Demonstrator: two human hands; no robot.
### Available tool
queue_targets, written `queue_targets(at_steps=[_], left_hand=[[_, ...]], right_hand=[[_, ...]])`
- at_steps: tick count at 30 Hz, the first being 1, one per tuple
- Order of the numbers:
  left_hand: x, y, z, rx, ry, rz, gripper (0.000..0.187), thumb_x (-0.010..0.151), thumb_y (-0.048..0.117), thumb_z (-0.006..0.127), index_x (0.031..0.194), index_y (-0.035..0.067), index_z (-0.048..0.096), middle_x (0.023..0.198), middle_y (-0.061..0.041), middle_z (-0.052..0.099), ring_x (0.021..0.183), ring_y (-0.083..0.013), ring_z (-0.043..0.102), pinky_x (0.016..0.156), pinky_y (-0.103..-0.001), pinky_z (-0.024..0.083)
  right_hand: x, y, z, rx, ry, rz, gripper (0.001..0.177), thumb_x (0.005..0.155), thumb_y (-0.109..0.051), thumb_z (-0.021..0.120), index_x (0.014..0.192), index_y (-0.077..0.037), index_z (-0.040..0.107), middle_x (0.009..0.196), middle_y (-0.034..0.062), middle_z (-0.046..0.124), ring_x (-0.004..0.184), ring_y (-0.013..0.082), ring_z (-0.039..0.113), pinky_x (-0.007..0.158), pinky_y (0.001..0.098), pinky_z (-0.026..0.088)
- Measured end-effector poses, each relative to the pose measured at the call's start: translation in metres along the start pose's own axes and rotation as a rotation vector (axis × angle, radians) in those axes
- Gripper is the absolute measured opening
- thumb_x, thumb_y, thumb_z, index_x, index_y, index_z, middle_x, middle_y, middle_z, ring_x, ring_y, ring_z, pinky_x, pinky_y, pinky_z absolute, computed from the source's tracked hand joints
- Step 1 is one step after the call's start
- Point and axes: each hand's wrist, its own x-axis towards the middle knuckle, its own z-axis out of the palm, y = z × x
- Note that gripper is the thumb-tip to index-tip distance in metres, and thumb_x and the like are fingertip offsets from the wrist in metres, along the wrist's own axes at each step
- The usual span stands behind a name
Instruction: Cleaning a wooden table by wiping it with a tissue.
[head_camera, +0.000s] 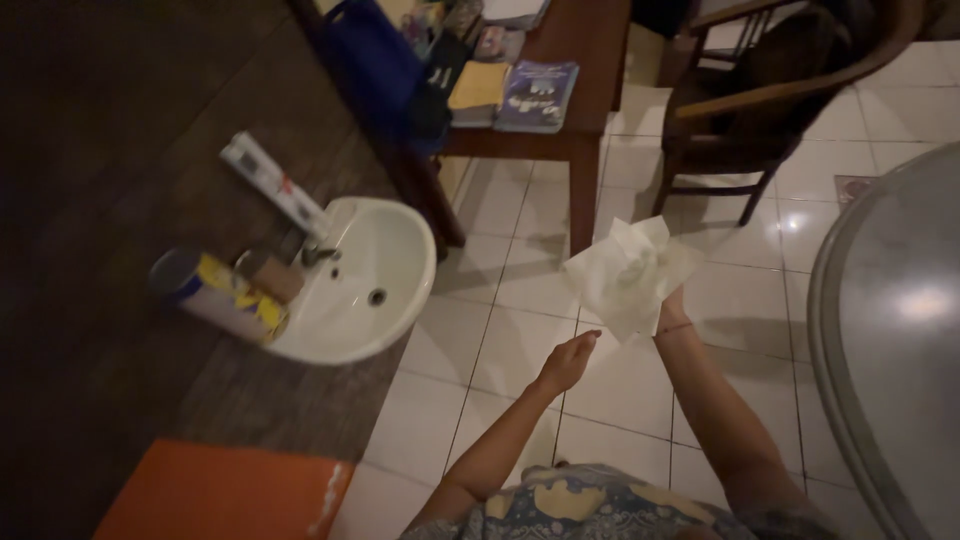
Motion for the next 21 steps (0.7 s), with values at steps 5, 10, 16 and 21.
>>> queue_targets(at_steps=[5, 10, 16, 21], left_hand=[[0.07, -0.015, 0.017, 0.009, -0.067, -0.02, 0.051, 0.109, 0.044, 0.042, 0.139, 0.009, 0.064, 0.136, -0.013, 0.068, 0.131, -0.0263, 0.061, 0.11, -0.034, 0.044], [0.149, -0.015, 0.047, -0.073, -0.154, 0.048, 0.051, 0.11, 0.043, 0.042, 0.137, 0.006, 0.065, 0.135, -0.013, 0.069, 0.131, -0.0251, 0.062, 0.111, -0.033, 0.045], [0.267, -0.014, 0.082, -0.063, -0.165, 0.201, 0.051, 0.111, 0.043, 0.043, 0.136, 0.004, 0.064, 0.136, -0.014, 0.068, 0.132, -0.0255, 0.061, 0.112, -0.034, 0.045], [0.354, 0.009, 0.089, -0.072, -0.082, 0.172, 0.05, 0.11, 0.043, 0.045, 0.133, 0.003, 0.066, 0.133, -0.014, 0.07, 0.129, -0.0256, 0.064, 0.109, -0.034, 0.047]], right_hand=[[0.014, -0.06, -0.008, 0.03, 0.045, -0.089, 0.058, 0.107, -0.049, 0.031, 0.147, -0.01, 0.049, 0.144, 0.0131, 0.056, 0.129, 0.0328, 0.054, 0.109, 0.0486, 0.046], [0.0, -0.158, -0.089, 0.057, 0.076, -0.158, 0.057, 0.107, -0.049, 0.032, 0.145, -0.011, 0.05, 0.142, 0.0124, 0.058, 0.127, 0.0321, 0.056, 0.108, 0.0479, 0.047], [0.01, -0.275, -0.145, 0.032, 0.079, -0.215, 0.056, 0.107, -0.049, 0.034, 0.144, -0.011, 0.053, 0.14, 0.0116, 0.059, 0.125, 0.0313, 0.058, 0.107, 0.047, 0.048], [0.06, -0.363, -0.161, 0.018, 0.047, -0.234, 0.055, 0.107, -0.049, 0.035, 0.142, -0.011, 0.054, 0.138, 0.0109, 0.061, 0.123, 0.0307, 0.059, 0.106, 0.0463, 0.049]])
